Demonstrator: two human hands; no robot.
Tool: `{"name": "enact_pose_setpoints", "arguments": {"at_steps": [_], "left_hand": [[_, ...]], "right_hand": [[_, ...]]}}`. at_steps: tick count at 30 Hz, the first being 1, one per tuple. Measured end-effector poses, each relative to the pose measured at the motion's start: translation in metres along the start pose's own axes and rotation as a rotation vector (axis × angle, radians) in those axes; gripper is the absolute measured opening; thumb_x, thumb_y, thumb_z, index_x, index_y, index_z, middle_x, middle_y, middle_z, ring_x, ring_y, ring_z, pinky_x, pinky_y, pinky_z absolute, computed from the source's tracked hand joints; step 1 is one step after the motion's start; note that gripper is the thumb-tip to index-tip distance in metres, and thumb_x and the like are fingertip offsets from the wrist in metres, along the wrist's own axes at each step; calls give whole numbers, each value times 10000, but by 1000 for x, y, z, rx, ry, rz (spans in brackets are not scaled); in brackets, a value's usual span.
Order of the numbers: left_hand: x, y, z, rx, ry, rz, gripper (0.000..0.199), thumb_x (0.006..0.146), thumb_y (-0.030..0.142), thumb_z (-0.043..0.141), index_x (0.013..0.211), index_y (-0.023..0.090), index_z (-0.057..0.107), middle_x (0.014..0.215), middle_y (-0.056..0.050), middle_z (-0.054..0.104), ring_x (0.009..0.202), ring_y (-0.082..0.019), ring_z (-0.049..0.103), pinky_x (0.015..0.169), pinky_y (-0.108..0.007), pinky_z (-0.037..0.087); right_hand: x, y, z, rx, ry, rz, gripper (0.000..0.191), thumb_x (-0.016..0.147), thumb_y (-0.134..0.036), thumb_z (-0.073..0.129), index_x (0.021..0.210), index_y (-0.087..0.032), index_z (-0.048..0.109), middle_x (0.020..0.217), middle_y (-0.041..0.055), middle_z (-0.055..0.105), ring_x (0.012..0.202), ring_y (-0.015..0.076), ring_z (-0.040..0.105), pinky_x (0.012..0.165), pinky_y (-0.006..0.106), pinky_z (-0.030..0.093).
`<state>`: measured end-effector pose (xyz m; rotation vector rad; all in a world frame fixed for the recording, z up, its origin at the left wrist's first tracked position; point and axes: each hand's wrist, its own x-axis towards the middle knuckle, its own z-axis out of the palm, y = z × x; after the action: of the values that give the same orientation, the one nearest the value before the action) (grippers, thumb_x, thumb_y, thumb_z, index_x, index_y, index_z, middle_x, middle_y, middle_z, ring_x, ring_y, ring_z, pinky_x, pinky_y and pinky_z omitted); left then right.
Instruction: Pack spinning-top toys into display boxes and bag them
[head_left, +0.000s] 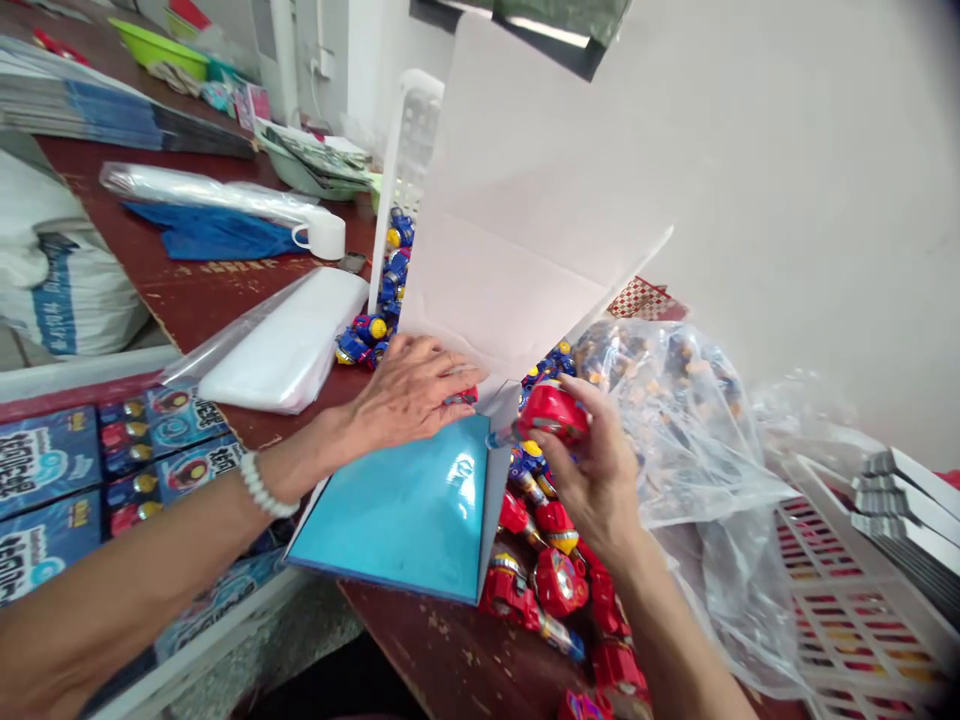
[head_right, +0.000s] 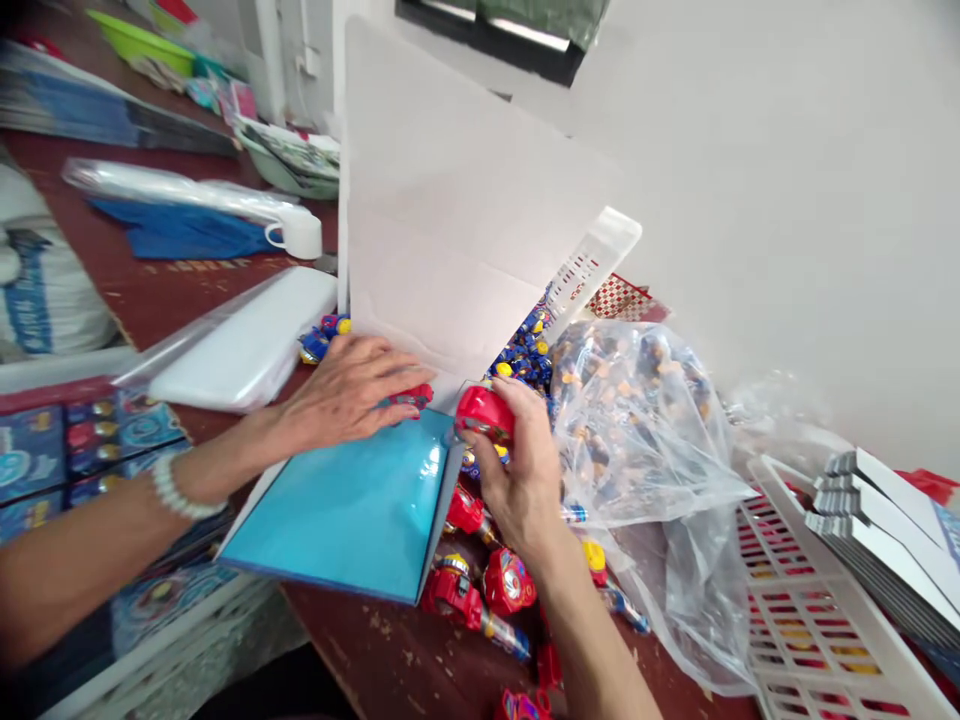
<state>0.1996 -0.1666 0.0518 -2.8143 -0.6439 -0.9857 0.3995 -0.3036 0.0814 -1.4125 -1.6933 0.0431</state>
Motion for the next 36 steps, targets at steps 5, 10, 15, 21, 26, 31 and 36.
{"name": "enact_pose_setpoints", "arguments": {"at_steps": [5,10,15,21,26,31,36], "left_hand": [[2,-33,27,35,-50,74,292,958,372,482,1196,283,626,1232,-19,642,989,-203,541,863,-372,298],[-8,-37,32,9,30,40,260,956,302,503,1181,279,631,1239,18,643,998,-177,587,857,-334,321],[-7,-40,33,8,53,41,259,949,324,522,1182,299,629,1237,38,644,999,-170,604,863,-334,327],[-7,-39,33,18,42,29,269,949,326,512,1190,302,631,1247,28,638,979,-172,613,839,-339,341],[-6,-37,31,13,30,20,270,946,332,517,1190,308,631,1246,29,640,989,-179,615,845,-344,349],[-7,-37,31,25,39,19,261,947,341,512,1173,320,640,1235,33,646,969,-180,620,838,-335,353],[-6,-40,31,26,-3,1,262,948,346,505,1170,322,642,1238,35,645,1019,-182,608,858,-328,356]], "right_hand": [[18,34,47,-101,-75,-181,436,924,-193,525,1354,-241,468,1383,112,458,1291,213,441,1080,412,396],[9,49,64,-50,-1,-133,412,910,-206,564,1315,-243,498,1348,110,494,1271,203,460,1075,418,391],[2,49,55,86,-9,-76,368,885,-195,606,1243,-251,544,1302,93,522,1251,211,471,1070,442,373],[7,60,64,130,97,-82,432,852,-230,660,1263,-282,538,1303,75,528,1231,216,490,1048,440,397],[10,56,58,73,14,-147,392,850,-243,666,1226,-259,556,1244,85,559,1185,212,521,1015,412,423],[15,52,48,-83,-152,-135,324,891,-261,614,1209,-223,565,1252,97,583,1167,221,539,977,397,428],[10,48,49,-512,-266,4,403,906,-340,578,1303,-286,534,1302,75,566,1168,319,480,950,539,375]]}}
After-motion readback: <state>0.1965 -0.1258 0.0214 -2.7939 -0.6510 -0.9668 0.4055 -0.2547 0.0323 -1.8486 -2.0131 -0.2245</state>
